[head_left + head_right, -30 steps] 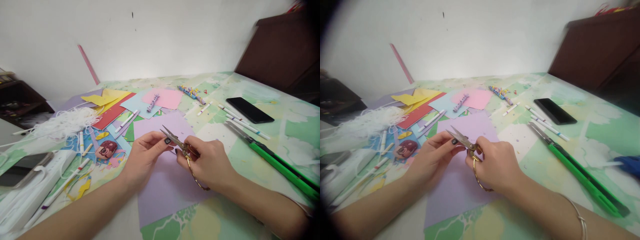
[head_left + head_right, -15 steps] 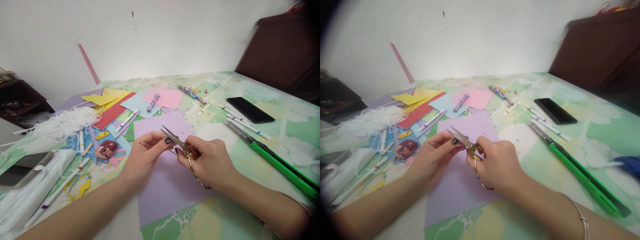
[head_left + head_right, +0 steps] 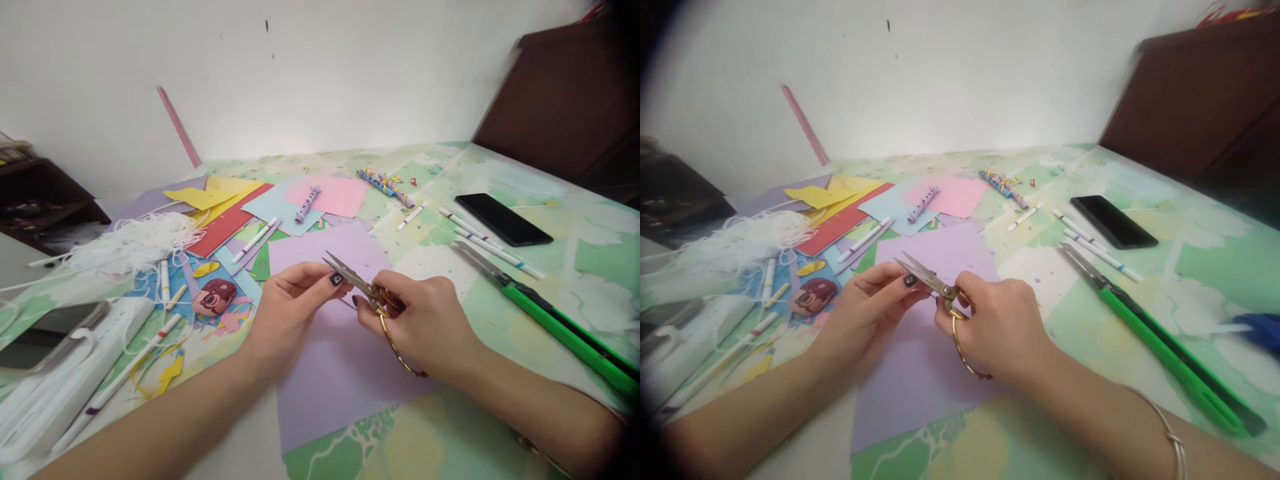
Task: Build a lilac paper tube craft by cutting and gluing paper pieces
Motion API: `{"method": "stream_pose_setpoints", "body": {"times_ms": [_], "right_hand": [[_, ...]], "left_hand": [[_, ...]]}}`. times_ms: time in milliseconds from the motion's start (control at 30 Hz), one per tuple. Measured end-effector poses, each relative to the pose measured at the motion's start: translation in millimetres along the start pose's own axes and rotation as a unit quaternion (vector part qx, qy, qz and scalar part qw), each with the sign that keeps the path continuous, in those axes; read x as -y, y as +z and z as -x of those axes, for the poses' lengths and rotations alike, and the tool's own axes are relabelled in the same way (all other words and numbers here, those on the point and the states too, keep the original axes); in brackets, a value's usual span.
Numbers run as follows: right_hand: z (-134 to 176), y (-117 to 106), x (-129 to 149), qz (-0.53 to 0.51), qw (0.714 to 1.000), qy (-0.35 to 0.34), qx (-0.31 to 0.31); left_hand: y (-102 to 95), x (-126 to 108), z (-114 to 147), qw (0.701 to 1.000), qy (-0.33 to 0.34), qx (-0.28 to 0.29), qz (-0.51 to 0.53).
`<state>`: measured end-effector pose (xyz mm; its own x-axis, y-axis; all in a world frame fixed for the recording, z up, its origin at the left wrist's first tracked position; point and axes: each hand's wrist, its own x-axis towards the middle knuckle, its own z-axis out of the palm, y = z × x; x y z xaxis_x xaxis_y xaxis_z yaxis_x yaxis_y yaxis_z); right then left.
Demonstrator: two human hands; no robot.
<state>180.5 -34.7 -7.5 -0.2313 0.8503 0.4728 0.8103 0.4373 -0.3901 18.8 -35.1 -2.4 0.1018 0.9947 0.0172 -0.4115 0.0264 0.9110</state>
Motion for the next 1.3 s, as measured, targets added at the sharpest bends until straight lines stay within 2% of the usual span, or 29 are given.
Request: {"method": "stream_pose_setpoints", "body": {"times_ms": [800, 1033, 1300], "right_hand": [[0.1, -3.2, -2.7, 0.010, 1.000, 0.001, 0.016], [0.4, -3.9, -4.3, 0.023, 1.000, -0.006, 0.013], [-1.3, -5.4, -4.2, 0.014, 1.000, -0.015, 0.007]], "left_hand": [[-2.7, -0.9, -1.3, 1.000, 0.007, -0.010, -0.002], [-4.9, -4.1, -2.5, 0.999, -0.010, -0.013, -0.040], [-10.6, -4.3, -2.9, 0.995, 0.019, 0.013, -0.092]]}}
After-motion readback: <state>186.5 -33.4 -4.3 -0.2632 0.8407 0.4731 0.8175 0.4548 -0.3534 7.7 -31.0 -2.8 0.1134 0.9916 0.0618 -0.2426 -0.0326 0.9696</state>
